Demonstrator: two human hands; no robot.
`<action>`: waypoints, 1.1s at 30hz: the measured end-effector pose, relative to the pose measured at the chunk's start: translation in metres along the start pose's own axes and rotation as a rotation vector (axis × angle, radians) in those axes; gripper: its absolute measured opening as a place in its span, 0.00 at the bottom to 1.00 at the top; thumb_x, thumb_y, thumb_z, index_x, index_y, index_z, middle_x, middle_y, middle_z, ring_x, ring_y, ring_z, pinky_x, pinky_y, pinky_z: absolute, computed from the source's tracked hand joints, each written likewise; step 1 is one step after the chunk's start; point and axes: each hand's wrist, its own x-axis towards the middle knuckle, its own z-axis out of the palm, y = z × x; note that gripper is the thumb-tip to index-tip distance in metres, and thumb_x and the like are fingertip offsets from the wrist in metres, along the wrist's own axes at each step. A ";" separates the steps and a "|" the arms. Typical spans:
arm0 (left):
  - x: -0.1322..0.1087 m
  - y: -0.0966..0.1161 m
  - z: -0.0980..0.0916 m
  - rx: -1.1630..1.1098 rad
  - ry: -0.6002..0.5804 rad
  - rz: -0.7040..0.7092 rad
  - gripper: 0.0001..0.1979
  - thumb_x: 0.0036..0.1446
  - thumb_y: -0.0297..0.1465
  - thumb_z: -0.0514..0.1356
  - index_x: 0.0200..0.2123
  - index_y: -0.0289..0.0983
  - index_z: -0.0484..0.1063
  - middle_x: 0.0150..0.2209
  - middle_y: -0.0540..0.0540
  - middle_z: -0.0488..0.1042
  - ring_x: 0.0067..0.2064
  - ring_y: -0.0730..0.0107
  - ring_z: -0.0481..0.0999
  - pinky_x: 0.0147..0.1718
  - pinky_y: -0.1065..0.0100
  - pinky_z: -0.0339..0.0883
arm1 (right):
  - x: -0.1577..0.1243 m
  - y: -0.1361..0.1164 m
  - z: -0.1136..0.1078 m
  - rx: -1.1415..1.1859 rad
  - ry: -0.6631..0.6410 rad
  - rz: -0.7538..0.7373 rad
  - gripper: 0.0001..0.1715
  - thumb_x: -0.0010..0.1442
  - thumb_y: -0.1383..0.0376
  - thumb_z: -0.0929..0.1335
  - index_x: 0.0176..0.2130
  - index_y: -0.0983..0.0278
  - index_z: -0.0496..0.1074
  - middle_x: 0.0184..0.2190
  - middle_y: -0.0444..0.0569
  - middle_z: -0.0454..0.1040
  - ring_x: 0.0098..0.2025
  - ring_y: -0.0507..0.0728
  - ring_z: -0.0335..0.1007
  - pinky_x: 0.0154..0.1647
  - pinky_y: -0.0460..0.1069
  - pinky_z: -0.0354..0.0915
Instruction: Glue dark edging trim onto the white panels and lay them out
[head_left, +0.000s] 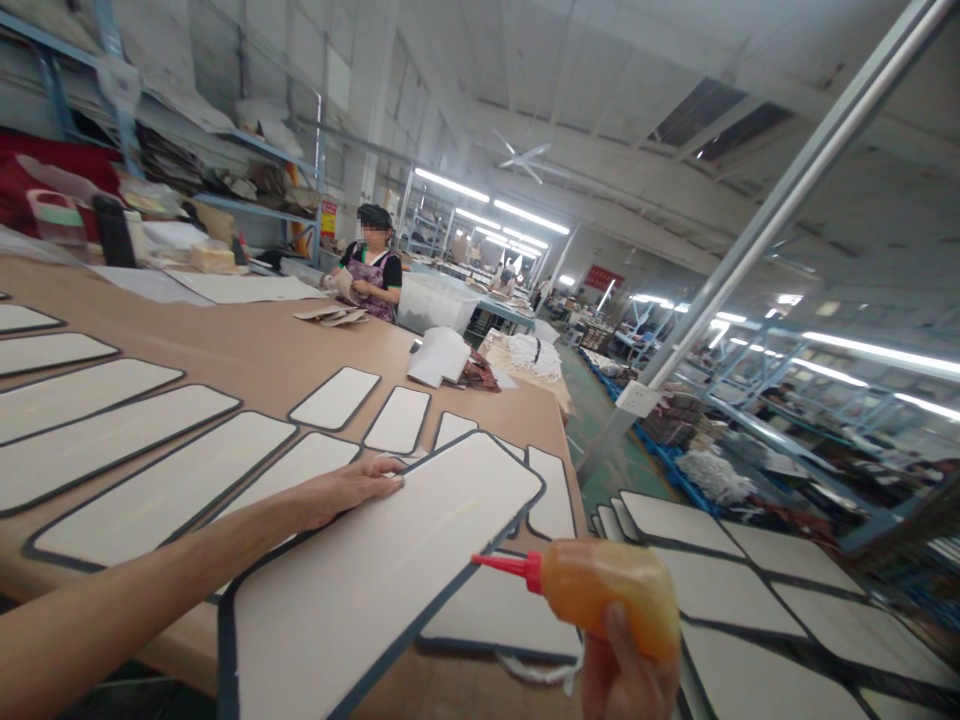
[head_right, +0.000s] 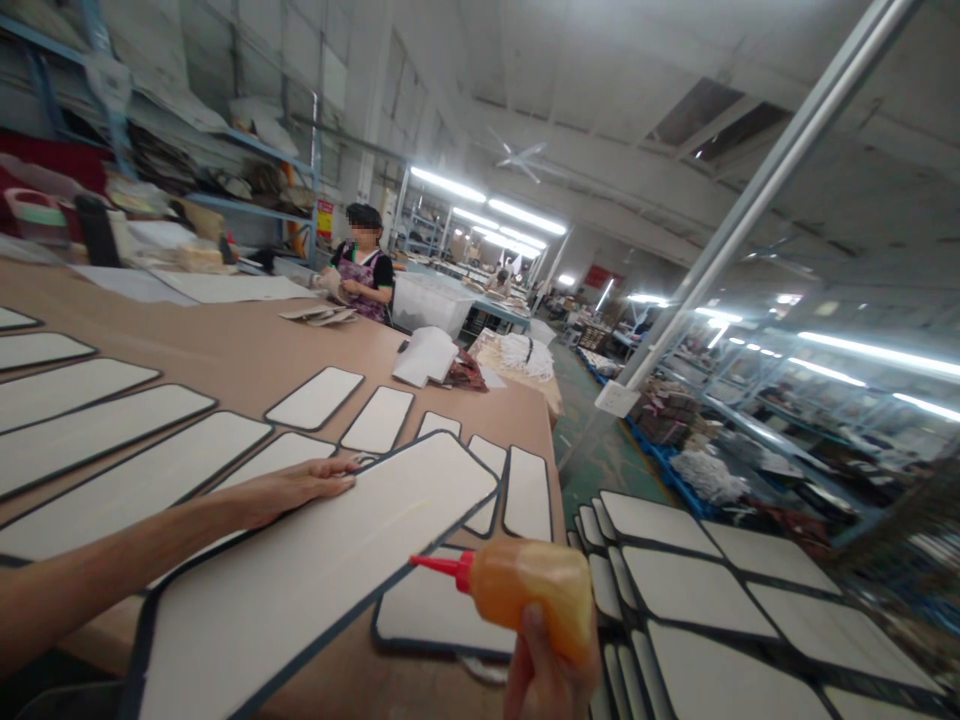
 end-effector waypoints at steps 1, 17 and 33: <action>0.000 0.001 0.001 0.004 0.010 -0.003 0.27 0.46 0.44 0.66 0.46 0.37 0.67 0.38 0.46 0.77 0.37 0.62 0.76 0.34 0.68 0.69 | -0.001 -0.001 0.001 0.006 0.000 0.013 0.25 0.33 0.64 0.79 0.35 0.63 0.75 0.27 0.43 0.78 0.27 0.53 0.74 0.33 0.45 0.72; 0.011 0.010 0.009 0.034 0.065 -0.046 0.35 0.39 0.49 0.67 0.48 0.37 0.64 0.39 0.44 0.77 0.38 0.61 0.76 0.34 0.66 0.69 | -0.003 -0.004 0.002 -0.005 0.011 0.114 0.36 0.27 0.61 0.80 0.40 0.62 0.75 0.35 0.47 0.79 0.32 0.59 0.77 0.29 0.48 0.74; 0.011 0.035 0.024 0.036 0.063 -0.008 0.29 0.36 0.46 0.69 0.38 0.37 0.66 0.30 0.48 0.77 0.30 0.65 0.76 0.25 0.71 0.66 | -0.006 -0.006 -0.012 -0.079 -0.142 0.047 0.23 0.35 0.63 0.78 0.36 0.61 0.76 0.28 0.46 0.79 0.28 0.55 0.75 0.28 0.46 0.72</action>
